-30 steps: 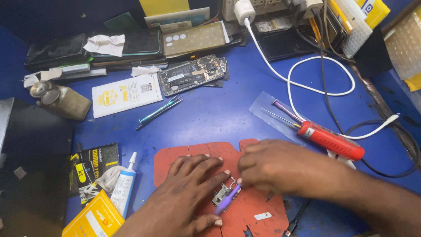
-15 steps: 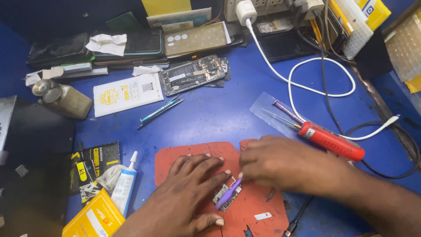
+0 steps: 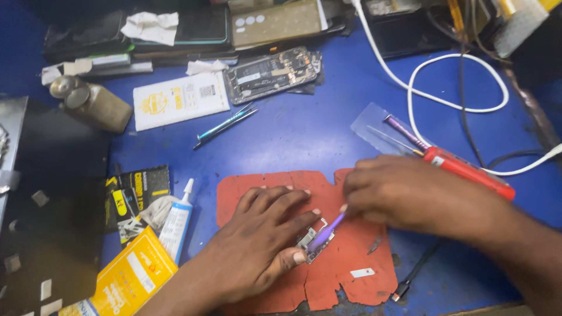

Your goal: The person uses a purple toothbrush to scrub a small electronic component on a red mat. The person repeatedly brushes the component's surface and edges while holding it steady with the other hand.

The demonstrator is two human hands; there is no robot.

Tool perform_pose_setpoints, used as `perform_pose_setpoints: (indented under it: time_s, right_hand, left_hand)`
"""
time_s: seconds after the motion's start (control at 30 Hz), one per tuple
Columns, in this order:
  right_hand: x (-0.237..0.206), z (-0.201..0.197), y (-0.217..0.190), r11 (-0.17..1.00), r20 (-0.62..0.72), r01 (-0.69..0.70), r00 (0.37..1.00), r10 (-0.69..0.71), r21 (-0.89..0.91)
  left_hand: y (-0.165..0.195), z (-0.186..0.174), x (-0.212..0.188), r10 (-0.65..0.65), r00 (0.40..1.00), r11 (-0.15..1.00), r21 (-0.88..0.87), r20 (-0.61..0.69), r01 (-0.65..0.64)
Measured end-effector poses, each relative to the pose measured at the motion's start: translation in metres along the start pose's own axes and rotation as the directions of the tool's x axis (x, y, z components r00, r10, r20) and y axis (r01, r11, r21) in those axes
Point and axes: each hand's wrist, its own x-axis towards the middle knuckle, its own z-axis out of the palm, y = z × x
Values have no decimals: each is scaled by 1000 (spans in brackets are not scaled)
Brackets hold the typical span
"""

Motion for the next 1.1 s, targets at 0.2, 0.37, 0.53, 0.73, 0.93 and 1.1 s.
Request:
perform_pose_setpoints:
  time_s: [0.2,0.37,0.53,0.73,0.93,1.1]
  right_hand:
    - [0,2,-2,990,-28,139,990,-139,13]
    - [1,-4,-5,1000,-21,29,999,-29,-4]
    - [-1,0,-2,989,-52,149,987,-150,-21]
    - [0,2,-1,995,20,93,996,-93,-31]
    - [5,-5,-8,997,14,9,1000,-8,-71]
    - [9,-2,-10,990,-13,133,991,-133,-42]
  left_hand:
    - [0,-1,0,14,1000,1000,12,-19,-14]
    - [-2,2,-2,-12,1000,1000,-10,-2,12]
    - [-4,5,-4,-14,1000,1000,-4,19,14]
    - [-6,7,-5,-14,1000,1000,13,20,14]
    - [-6,6,-5,1,1000,1000,14,20,-1]
    - [-6,5,-4,9,1000,999,30,26,-10]
